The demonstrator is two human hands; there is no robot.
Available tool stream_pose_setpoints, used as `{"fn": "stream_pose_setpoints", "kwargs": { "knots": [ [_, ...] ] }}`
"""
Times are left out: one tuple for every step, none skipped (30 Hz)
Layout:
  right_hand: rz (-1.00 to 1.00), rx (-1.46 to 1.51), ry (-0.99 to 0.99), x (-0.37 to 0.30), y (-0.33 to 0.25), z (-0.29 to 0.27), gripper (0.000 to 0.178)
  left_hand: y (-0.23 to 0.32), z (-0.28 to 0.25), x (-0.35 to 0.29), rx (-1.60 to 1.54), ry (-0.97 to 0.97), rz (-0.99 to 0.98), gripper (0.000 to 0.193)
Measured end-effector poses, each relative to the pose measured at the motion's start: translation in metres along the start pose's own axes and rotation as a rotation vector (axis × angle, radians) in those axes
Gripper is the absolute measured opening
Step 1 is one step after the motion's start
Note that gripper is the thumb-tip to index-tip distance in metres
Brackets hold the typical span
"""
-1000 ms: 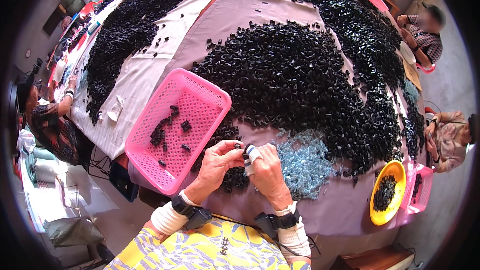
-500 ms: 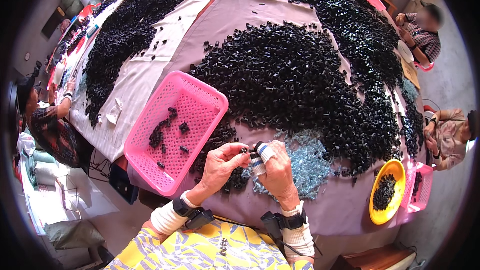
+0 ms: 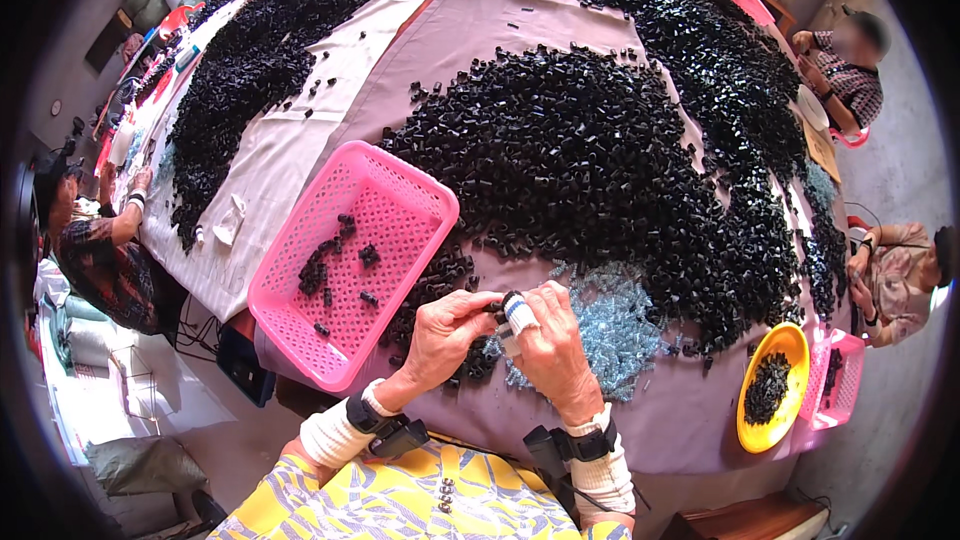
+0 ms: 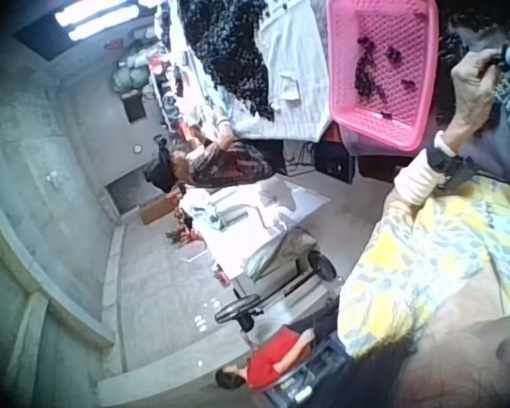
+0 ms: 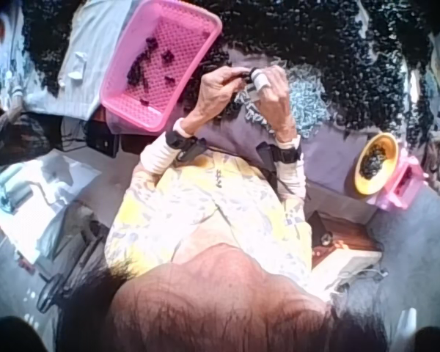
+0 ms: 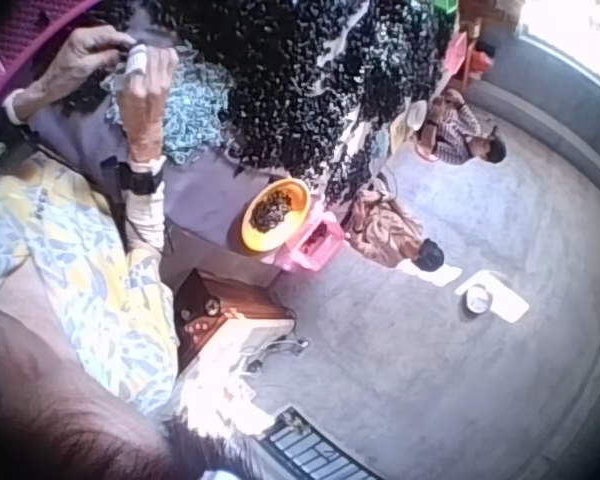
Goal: Manually assembling and sorting small black shoe components at a large common workspace.
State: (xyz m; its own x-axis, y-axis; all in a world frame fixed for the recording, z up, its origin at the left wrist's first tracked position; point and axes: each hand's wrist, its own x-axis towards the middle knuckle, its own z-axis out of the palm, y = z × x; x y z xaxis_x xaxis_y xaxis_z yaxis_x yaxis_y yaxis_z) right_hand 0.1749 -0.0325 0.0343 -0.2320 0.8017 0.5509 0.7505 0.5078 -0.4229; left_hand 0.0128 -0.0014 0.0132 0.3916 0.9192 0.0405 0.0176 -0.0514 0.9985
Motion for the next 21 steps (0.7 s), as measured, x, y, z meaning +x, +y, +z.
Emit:
{"fn": "stream_pose_setpoints", "kwargs": {
  "knots": [
    [0.007, -0.007, -0.015, 0.001, -0.001, -0.001, 0.038, 0.001, 0.000, 0.000, 0.000, 0.002, -0.001, 0.028],
    [0.006, -0.008, -0.015, 0.001, 0.000, 0.000, 0.038, 0.002, 0.001, 0.000, -0.001, 0.008, 0.010, 0.029],
    [0.018, -0.020, 0.001, 0.000, 0.000, 0.001, 0.038, 0.004, 0.002, 0.001, -0.003, 0.014, 0.021, 0.030],
    [0.030, -0.031, 0.017, -0.001, 0.000, 0.002, 0.038, 0.005, 0.003, 0.002, -0.004, 0.014, 0.021, 0.030],
    [0.029, -0.030, 0.017, -0.002, 0.000, 0.003, 0.038, 0.006, 0.004, 0.002, -0.009, 0.021, 0.038, 0.030],
    [0.042, -0.022, 0.023, -0.003, 0.000, 0.004, 0.038, 0.007, 0.004, 0.002, -0.014, 0.028, 0.054, 0.031],
    [0.054, -0.013, 0.030, -0.004, 0.000, 0.005, 0.038, 0.007, 0.004, 0.002, -0.013, 0.029, 0.053, 0.031],
    [0.056, -0.014, 0.030, -0.005, 0.000, 0.006, 0.038, 0.008, 0.004, 0.002, -0.019, 0.032, 0.051, 0.031],
    [0.057, -0.011, 0.041, -0.006, 0.000, 0.007, 0.038, 0.008, 0.004, 0.002, -0.024, 0.036, 0.049, 0.031],
    [0.059, -0.009, 0.053, -0.007, -0.001, 0.007, 0.039, 0.009, 0.004, 0.002, -0.024, 0.034, 0.049, 0.031],
    [0.058, -0.008, 0.053, -0.008, -0.001, 0.008, 0.039, 0.009, 0.004, 0.002, 0.002, 0.036, 0.067, 0.032],
    [0.063, -0.020, 0.042, -0.009, -0.001, 0.008, 0.039, 0.009, 0.004, 0.002, 0.028, 0.037, 0.086, 0.032],
    [0.068, -0.033, 0.031, -0.009, -0.001, 0.008, 0.040, 0.009, 0.003, 0.002, 0.029, 0.038, 0.086, 0.032],
    [0.068, -0.033, 0.031, -0.010, -0.001, 0.009, 0.040, 0.009, 0.004, 0.003, 0.070, 0.047, 0.110, 0.032],
    [0.056, -0.061, 0.020, -0.011, -0.001, 0.009, 0.041, 0.009, 0.004, 0.003, 0.110, 0.055, 0.135, 0.033],
    [0.043, -0.090, 0.008, -0.012, -0.001, 0.009, 0.042, 0.009, 0.004, 0.003, 0.110, 0.055, 0.134, 0.033],
    [0.043, -0.089, 0.008, -0.011, -0.002, 0.009, 0.042, 0.008, 0.005, 0.002, 0.130, 0.067, 0.153, 0.033],
    [0.033, -0.088, -0.001, -0.011, -0.002, 0.008, 0.043, 0.007, 0.005, 0.002, 0.150, 0.078, 0.173, 0.033],
    [0.023, -0.087, -0.010, -0.010, -0.003, 0.008, 0.043, 0.006, 0.004, 0.002, 0.150, 0.079, 0.172, 0.033],
    [0.022, -0.086, -0.010, -0.009, -0.002, 0.007, 0.043, 0.005, 0.004, 0.002, 0.164, 0.083, 0.174, 0.033],
    [0.008, -0.087, -0.030, -0.009, -0.002, 0.006, 0.042, 0.004, 0.004, 0.001, 0.178, 0.088, 0.175, 0.033]
  ]
}}
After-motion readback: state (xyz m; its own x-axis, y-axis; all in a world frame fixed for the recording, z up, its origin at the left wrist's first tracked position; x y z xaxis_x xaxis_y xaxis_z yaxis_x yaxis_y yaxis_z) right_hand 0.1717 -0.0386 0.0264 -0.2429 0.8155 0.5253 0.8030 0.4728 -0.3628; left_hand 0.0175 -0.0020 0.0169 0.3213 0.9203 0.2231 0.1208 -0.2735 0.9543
